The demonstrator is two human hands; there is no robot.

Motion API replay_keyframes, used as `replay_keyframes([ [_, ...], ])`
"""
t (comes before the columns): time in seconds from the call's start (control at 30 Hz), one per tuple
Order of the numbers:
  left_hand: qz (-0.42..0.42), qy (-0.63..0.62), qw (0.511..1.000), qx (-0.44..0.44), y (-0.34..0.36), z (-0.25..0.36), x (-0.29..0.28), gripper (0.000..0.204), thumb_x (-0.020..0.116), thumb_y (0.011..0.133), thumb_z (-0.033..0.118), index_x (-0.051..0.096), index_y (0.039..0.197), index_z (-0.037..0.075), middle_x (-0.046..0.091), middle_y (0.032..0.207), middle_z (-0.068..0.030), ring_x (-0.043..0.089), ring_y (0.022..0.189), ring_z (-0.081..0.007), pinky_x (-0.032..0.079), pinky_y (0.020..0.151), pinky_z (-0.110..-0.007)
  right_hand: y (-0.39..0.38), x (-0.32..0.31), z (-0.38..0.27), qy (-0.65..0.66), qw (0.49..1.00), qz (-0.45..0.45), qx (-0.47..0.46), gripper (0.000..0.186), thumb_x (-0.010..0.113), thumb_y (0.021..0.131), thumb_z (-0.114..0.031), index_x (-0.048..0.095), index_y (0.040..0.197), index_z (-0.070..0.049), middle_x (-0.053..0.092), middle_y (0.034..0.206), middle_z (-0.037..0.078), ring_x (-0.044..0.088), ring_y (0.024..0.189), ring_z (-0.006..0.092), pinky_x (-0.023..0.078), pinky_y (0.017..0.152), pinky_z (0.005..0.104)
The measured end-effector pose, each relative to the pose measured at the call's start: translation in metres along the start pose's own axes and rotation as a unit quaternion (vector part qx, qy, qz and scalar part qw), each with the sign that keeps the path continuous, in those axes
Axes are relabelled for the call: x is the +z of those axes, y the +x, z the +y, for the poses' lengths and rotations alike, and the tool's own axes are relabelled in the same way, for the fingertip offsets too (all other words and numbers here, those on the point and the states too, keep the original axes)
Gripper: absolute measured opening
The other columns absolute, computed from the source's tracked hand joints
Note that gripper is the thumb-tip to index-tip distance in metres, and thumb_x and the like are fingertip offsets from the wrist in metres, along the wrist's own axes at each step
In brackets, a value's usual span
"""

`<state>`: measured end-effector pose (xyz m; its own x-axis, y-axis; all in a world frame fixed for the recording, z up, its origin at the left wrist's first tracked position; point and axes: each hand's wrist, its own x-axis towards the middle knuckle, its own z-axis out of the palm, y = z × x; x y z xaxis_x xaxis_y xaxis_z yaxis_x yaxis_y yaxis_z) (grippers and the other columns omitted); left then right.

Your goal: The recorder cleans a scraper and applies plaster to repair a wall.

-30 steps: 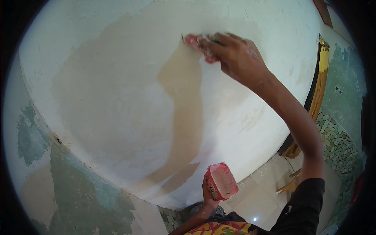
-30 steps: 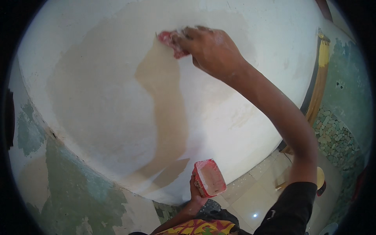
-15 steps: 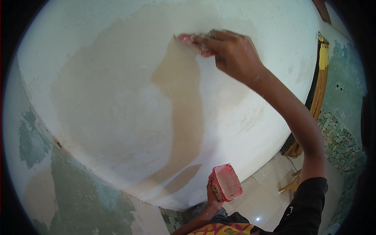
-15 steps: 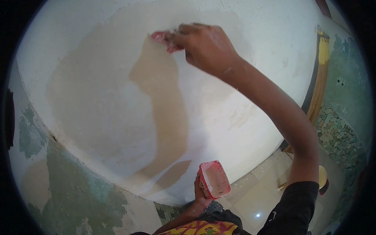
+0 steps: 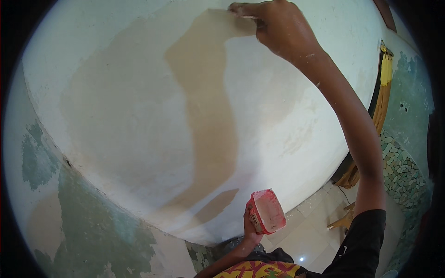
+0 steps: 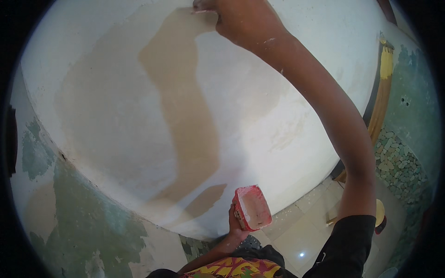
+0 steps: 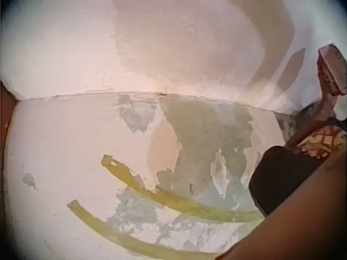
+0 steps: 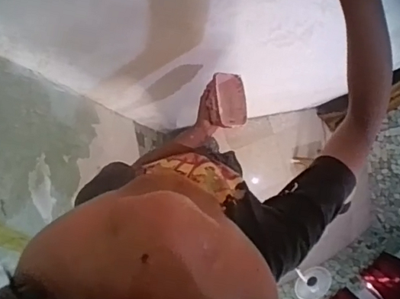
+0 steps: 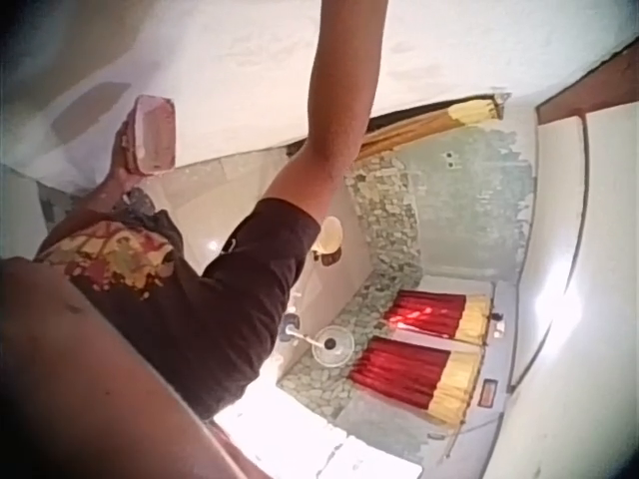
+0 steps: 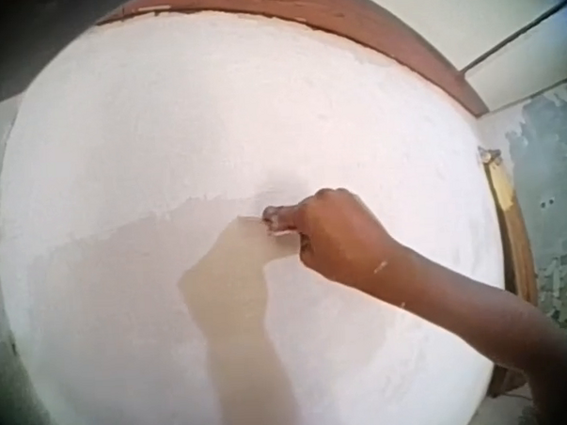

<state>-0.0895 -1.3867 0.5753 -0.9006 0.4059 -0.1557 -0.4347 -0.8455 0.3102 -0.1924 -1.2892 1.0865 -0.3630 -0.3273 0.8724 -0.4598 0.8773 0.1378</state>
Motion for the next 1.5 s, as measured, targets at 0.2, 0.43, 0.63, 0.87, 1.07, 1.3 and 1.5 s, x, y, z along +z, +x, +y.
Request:
replay_keyframes([
  [0.2, -0.035, 0.002, 0.999, -0.022, 0.008, 0.009, -0.009, 0.061, 0.037, 0.104, 0.056, 0.044, 0.149, 0.016, 0.053, 0.147, -0.0078, 0.053, 0.133, -0.0276, 0.043, 0.112, -0.051, -0.014, 0.008, -0.041, -0.048, 0.992, -0.108, -0.046, 0.041, 0.056, 0.087, 0.007, 0.071, 0.123, -0.007, 0.075, 0.112, 0.009, 0.072, 0.096, 0.0248, 0.056, 0.092, 0.0377],
  [0.43, -0.021, 0.008, 1.000, 0.007, 0.010, 0.000, -0.006, 0.058, 0.035, 0.105, 0.054, 0.045, 0.147, 0.015, 0.056, 0.143, -0.0078, 0.058, 0.128, -0.0258, 0.049, 0.107, -0.050, 0.012, 0.002, -0.028, -0.068, 0.991, 0.035, -0.107, 0.038, 0.059, 0.088, 0.003, 0.072, 0.121, -0.010, 0.074, 0.116, 0.009, 0.071, 0.099, 0.0268, 0.056, 0.091, 0.0389],
  [0.63, -0.015, 0.019, 0.999, 0.044, 0.007, -0.002, 0.000, 0.060, 0.036, 0.105, 0.056, 0.044, 0.148, 0.015, 0.055, 0.144, -0.0079, 0.057, 0.129, -0.0265, 0.049, 0.108, -0.050, -0.042, 0.069, -0.029, -0.105, 0.952, 0.028, -0.285, 0.043, 0.066, 0.081, -0.002, 0.068, 0.118, -0.023, 0.065, 0.093, 0.004, 0.067, 0.090, 0.0235, 0.055, 0.072, 0.0394],
  [0.87, 0.011, 0.022, 0.996, 0.084, 0.020, -0.021, -0.025, 0.061, 0.035, 0.105, 0.057, 0.043, 0.148, 0.014, 0.053, 0.146, -0.0080, 0.055, 0.131, -0.0264, 0.046, 0.111, -0.048, -0.005, 0.026, 0.002, -0.064, 0.937, 0.103, -0.327, 0.038, 0.070, 0.083, -0.007, 0.072, 0.118, -0.021, 0.071, 0.113, 0.005, 0.069, 0.098, 0.0247, 0.056, 0.086, 0.0369],
  [1.07, 0.008, 0.028, 0.993, 0.117, 0.024, -0.030, -0.020, 0.061, 0.035, 0.105, 0.056, 0.042, 0.149, 0.015, 0.052, 0.147, -0.0078, 0.053, 0.133, -0.0259, 0.044, 0.112, -0.048, 0.012, 0.055, 0.056, -0.123, 0.895, 0.128, -0.410, 0.057, 0.076, 0.071, -0.006, 0.069, 0.126, -0.022, 0.071, 0.115, 0.003, 0.067, 0.101, 0.0259, 0.056, 0.086, 0.0350],
  [1.3, 0.029, -0.011, 0.991, 0.129, 0.021, -0.039, -0.035, 0.059, 0.036, 0.105, 0.055, 0.043, 0.147, 0.016, 0.054, 0.144, -0.0060, 0.055, 0.131, -0.0251, 0.046, 0.110, -0.048, 0.007, -0.001, 0.116, -0.199, 0.886, -0.028, -0.419, 0.064, 0.079, 0.067, -0.005, 0.069, 0.128, -0.023, 0.072, 0.115, 0.003, 0.068, 0.104, 0.0246, 0.055, 0.094, 0.0377],
  [1.5, 0.026, -0.020, 0.989, 0.142, 0.031, -0.048, -0.042, 0.059, 0.040, 0.104, 0.057, 0.043, 0.147, 0.016, 0.054, 0.144, -0.0056, 0.055, 0.131, -0.0246, 0.047, 0.109, -0.047, 0.024, -0.048, 0.044, -0.096, 0.899, -0.149, -0.400, 0.033, 0.070, 0.087, -0.015, 0.073, 0.119, -0.021, 0.074, 0.106, 0.003, 0.068, 0.097, 0.0203, 0.054, 0.087, 0.0371],
])
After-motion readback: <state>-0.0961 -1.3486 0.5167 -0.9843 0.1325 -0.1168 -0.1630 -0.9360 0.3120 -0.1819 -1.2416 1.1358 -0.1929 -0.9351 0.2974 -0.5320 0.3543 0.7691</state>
